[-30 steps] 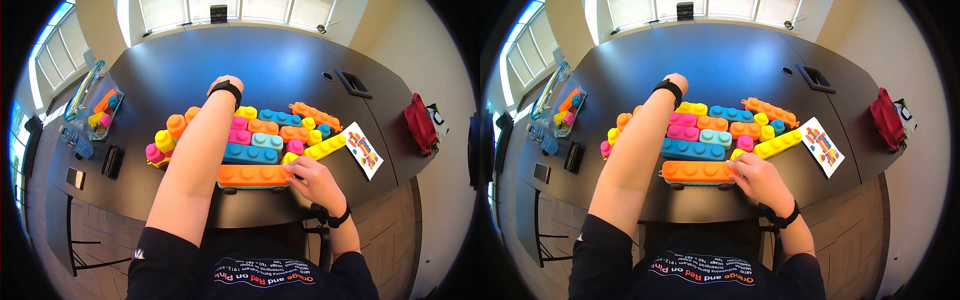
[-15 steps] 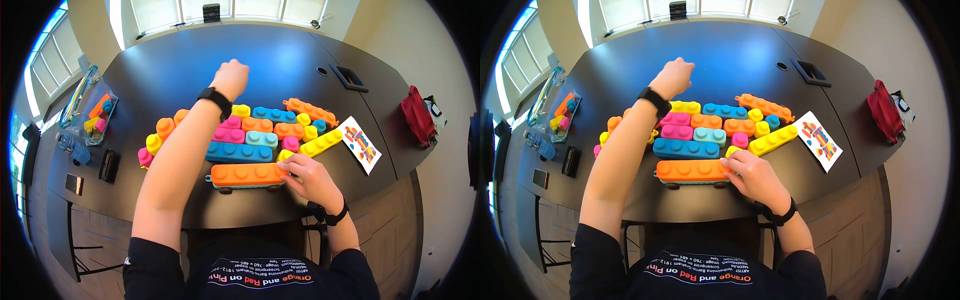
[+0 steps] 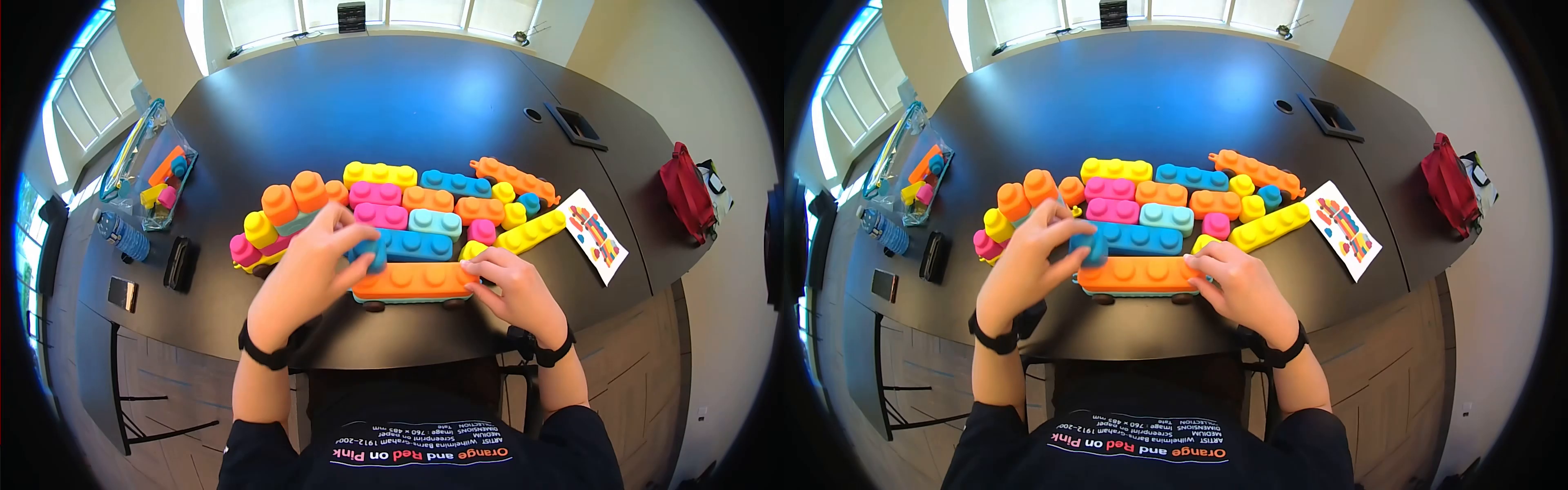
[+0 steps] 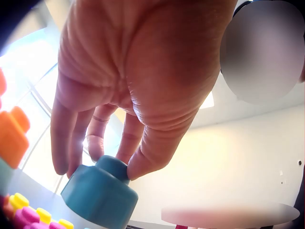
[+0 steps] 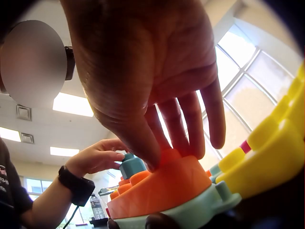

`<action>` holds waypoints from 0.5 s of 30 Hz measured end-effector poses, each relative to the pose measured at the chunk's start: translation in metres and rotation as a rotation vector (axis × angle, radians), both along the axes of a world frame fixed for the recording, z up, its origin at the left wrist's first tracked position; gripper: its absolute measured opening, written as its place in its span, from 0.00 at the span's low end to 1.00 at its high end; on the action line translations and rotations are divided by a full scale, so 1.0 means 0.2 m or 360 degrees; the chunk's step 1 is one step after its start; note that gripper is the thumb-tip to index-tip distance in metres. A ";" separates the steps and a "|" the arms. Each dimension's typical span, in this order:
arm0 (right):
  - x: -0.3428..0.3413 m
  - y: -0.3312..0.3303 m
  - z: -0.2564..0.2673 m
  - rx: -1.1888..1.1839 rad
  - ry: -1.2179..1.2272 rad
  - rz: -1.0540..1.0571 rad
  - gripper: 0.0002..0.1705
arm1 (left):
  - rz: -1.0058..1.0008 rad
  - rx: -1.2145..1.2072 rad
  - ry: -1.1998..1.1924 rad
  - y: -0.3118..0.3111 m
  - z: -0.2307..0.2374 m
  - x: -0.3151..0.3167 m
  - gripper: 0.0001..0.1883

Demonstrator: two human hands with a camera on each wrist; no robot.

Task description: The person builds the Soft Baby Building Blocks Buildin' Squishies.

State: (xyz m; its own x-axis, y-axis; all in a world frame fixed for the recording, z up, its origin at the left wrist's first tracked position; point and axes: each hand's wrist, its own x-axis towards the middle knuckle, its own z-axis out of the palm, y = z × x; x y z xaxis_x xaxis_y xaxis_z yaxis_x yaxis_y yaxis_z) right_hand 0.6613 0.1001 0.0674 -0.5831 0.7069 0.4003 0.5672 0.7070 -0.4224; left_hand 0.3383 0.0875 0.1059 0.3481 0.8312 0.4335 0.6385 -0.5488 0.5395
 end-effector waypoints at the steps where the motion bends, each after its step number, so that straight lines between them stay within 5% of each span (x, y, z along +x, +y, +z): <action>1: 0.00 0.00 0.00 0.0001 0.0004 -0.0007 0.15 | -0.0002 -0.0045 -0.0023 -0.04 -0.01 0.00 0.15; 15: -0.02 -0.01 0.00 0.0017 0.0023 -0.0008 0.15 | -0.0025 -0.0071 -0.0038 -0.10 -0.08 0.02 0.16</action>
